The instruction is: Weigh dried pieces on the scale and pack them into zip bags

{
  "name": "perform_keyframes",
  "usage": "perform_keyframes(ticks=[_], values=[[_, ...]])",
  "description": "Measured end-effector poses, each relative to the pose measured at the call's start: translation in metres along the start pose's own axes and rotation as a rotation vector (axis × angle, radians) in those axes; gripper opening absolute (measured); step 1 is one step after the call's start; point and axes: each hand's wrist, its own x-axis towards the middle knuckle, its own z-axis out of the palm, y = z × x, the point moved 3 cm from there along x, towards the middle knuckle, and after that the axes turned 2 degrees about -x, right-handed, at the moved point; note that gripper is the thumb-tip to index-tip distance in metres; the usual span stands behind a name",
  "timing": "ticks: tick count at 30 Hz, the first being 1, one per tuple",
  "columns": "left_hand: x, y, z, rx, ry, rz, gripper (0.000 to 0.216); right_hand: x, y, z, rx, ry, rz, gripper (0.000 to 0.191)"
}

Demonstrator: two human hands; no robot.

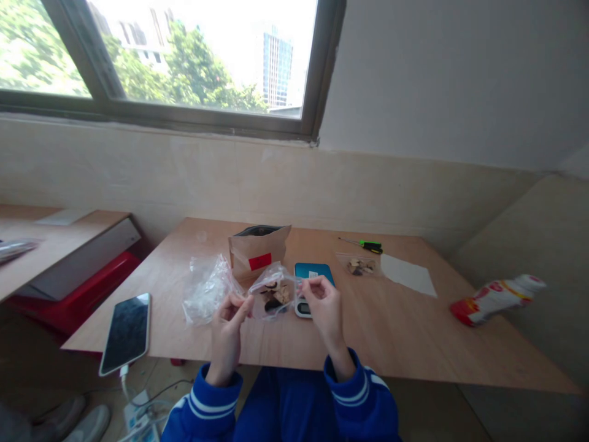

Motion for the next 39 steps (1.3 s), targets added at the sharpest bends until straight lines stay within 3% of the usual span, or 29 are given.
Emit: perform_keyframes(ticks=[4,8,12,16,18,22,25,27,30,35,39], values=[[0.0,0.003,-0.01,0.079,-0.022,0.013,0.028,0.013,0.002,-0.017,0.057,-0.053,0.047,0.034],[-0.008,-0.008,0.003,-0.061,-0.116,-0.01,0.031,0.008,-0.011,-0.015,0.132,-0.154,0.06,0.03],[-0.016,-0.032,0.024,-0.349,-0.12,-0.193,0.053,-0.001,-0.025,-0.007,0.174,-0.308,0.043,0.025],[-0.027,-0.048,0.035,-0.44,-0.208,-0.348,0.061,-0.004,-0.023,-0.002,0.182,-0.43,0.05,0.02],[-0.031,-0.048,0.033,-0.461,-0.185,-0.368,0.058,-0.004,-0.022,-0.005,0.07,-0.372,-0.042,0.019],[-0.029,-0.046,0.027,-0.47,-0.131,-0.381,0.053,-0.01,-0.034,-0.01,-0.243,-0.114,-0.393,0.009],[-0.028,-0.047,0.027,-0.481,-0.114,-0.352,0.05,-0.018,-0.039,-0.003,-0.309,-0.2,-0.509,0.006],[-0.029,-0.05,0.028,-0.506,-0.118,-0.352,0.05,-0.02,-0.035,0.003,-0.305,-0.303,-0.455,0.009],[-0.032,-0.058,0.027,-0.514,-0.089,-0.363,0.053,-0.019,-0.023,0.009,-0.28,-0.401,-0.289,0.033],[-0.031,-0.068,0.022,-0.402,0.006,-0.341,0.058,-0.019,-0.013,0.016,-0.213,-0.602,-0.117,0.024],[-0.026,-0.06,0.021,-0.324,-0.03,-0.291,0.05,-0.016,-0.007,0.017,-0.086,-0.644,0.007,0.042]])
